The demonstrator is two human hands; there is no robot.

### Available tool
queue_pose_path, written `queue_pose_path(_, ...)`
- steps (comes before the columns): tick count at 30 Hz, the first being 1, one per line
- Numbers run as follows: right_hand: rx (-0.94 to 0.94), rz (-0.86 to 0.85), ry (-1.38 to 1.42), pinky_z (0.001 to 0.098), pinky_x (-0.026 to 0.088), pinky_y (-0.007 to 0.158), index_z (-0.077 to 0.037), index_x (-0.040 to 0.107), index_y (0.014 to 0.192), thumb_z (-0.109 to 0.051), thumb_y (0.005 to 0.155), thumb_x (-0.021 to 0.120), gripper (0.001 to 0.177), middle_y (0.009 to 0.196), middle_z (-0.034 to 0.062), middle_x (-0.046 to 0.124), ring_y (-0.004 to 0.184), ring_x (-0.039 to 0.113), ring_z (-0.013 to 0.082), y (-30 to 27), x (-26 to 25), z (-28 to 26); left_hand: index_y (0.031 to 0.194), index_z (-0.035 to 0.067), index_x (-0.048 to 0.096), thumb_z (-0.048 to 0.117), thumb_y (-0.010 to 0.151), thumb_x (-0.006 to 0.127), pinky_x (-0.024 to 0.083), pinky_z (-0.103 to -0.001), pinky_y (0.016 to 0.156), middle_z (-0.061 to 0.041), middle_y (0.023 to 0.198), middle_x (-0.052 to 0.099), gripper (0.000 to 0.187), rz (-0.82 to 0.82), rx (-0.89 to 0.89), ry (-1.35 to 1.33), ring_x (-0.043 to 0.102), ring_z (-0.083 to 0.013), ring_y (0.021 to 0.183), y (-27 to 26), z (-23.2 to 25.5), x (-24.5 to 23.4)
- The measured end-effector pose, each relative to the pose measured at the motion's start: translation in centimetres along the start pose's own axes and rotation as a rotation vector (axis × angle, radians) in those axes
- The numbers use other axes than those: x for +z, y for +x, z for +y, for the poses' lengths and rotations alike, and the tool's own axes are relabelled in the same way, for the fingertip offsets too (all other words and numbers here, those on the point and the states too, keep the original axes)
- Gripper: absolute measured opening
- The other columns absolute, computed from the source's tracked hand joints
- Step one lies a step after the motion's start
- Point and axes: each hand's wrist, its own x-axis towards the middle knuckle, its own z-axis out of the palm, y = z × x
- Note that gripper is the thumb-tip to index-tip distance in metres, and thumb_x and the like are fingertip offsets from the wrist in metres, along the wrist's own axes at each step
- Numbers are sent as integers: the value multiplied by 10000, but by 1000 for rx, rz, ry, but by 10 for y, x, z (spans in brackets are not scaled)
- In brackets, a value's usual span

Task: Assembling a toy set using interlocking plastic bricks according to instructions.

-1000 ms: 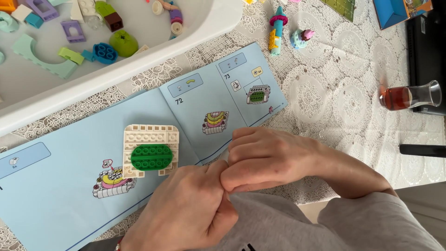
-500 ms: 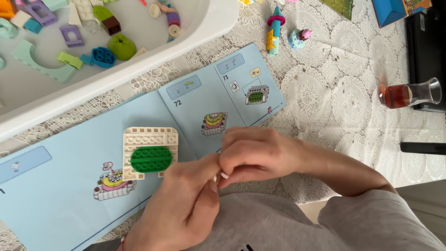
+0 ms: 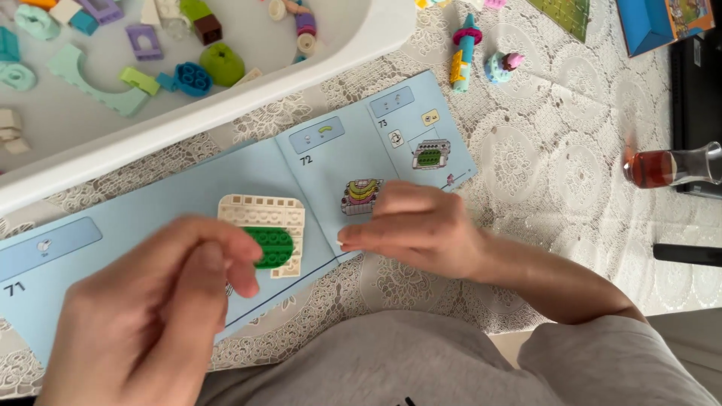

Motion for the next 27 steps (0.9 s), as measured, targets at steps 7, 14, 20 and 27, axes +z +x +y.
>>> queue_pose_path(7,-153,46,-80,353,376,570,-40,778,1111,-57,881,859,245,745,-38,473,616,467,82,-6,20,3,964,57,633,-5,997,466,411,-253,555,-39,758,545,181,63,-76,40,443,-83,676,-2,-23,-2)
queue_pose_path(14,-249,141,-227,334,306,468,-43,778,1046,-88,874,878,205,702,-26,392,532,373,88,-6,26,-2,970,41,616,24,1014,432,445,-243,545,-43,727,566,190,143,-109,151,497,-85,615,12,-16,-1)
queue_pose_path(20,-13,31,-175,333,471,565,-62,650,1128,-97,991,822,223,869,25,560,670,596,158,-9,29,-12,946,-22,667,-9,913,437,447,-267,544,-81,681,595,233,293,-77,365,543,-119,549,14,-17,8)
queue_pose_path(27,204,-54,111,270,603,683,-84,609,1115,-111,1033,750,165,1329,103,703,814,747,172,-6,23,-22,882,-25,735,52,916,568,498,-356,518,-124,582,612,188,367,-237,586,606,-197,477,14,2,22)
